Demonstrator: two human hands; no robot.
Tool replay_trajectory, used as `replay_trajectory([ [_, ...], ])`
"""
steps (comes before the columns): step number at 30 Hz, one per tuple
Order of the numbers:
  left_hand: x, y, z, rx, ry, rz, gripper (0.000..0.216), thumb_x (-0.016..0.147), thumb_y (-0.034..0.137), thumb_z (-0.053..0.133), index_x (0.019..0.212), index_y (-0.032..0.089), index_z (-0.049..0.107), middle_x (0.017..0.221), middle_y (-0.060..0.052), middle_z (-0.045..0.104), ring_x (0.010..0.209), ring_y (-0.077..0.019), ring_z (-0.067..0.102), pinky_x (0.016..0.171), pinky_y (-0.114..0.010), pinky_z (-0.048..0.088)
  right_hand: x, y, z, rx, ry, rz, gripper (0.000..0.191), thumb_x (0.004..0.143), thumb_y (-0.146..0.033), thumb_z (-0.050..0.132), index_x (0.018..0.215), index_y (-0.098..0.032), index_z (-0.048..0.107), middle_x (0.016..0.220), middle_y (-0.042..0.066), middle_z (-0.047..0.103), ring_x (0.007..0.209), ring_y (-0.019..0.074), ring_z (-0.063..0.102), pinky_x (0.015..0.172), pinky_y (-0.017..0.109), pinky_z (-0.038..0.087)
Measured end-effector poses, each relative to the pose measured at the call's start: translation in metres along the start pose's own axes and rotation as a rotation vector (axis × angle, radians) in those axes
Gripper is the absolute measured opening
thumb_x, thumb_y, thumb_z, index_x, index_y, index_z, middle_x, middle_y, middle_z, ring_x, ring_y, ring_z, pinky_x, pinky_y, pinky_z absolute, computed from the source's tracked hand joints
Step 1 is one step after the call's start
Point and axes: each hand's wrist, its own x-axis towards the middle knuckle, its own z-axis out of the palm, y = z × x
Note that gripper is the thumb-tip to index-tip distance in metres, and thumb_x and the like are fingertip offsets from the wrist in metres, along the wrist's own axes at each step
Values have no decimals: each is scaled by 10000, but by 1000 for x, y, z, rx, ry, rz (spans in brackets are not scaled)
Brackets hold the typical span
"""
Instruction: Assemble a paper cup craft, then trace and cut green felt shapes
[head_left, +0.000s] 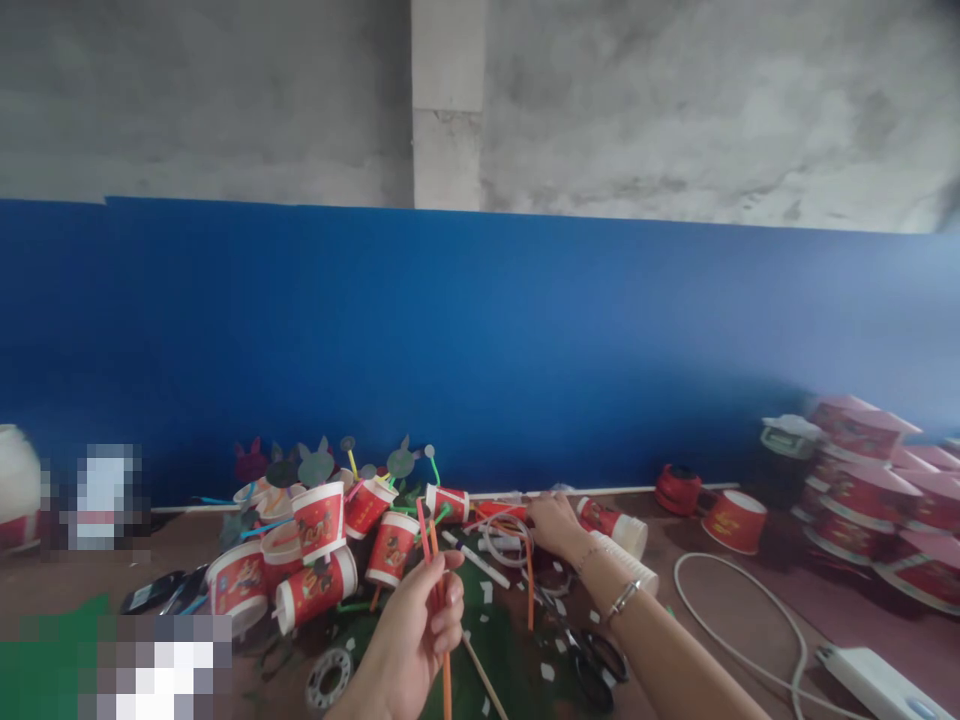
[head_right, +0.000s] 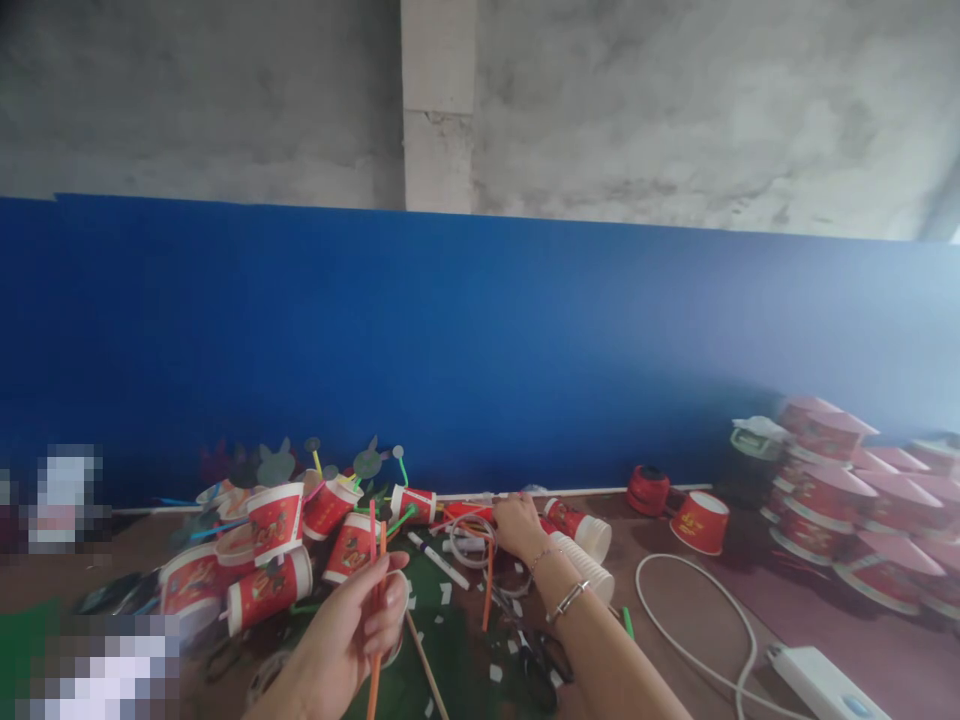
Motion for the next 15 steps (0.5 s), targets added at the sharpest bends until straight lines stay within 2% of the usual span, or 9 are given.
replay_trajectory([
  [5,0,0,-1,8,-15,11,162,824,281,560,844,121,558,526,47,444,351,-15,252,363,-162,135,4,-2,4,25,2,25,224,775,-209,516,772,-122,721,900,178,698,969,298,581,861,374,320],
  [9,-1,2,-1,13,-5,4,157,836,264,534,850,109,561,520,49,437,354,-14,240,364,-163,125,6,3,-3,119,25,43,187,732,-229,566,754,-110,709,871,186,700,923,296,597,859,374,329],
  [12,0,2,-1,17,-2,19,160,823,268,553,882,120,557,517,54,432,356,-16,237,363,-159,108,7,13,-16,239,75,93,169,696,-132,539,744,-142,701,796,128,710,844,260,616,819,368,350],
  [15,2,1,-1,31,2,33,184,794,283,593,895,134,555,517,59,438,352,-15,244,364,-157,107,7,23,-34,407,165,139,199,713,-152,515,786,-168,700,780,73,709,782,215,620,745,318,392],
])
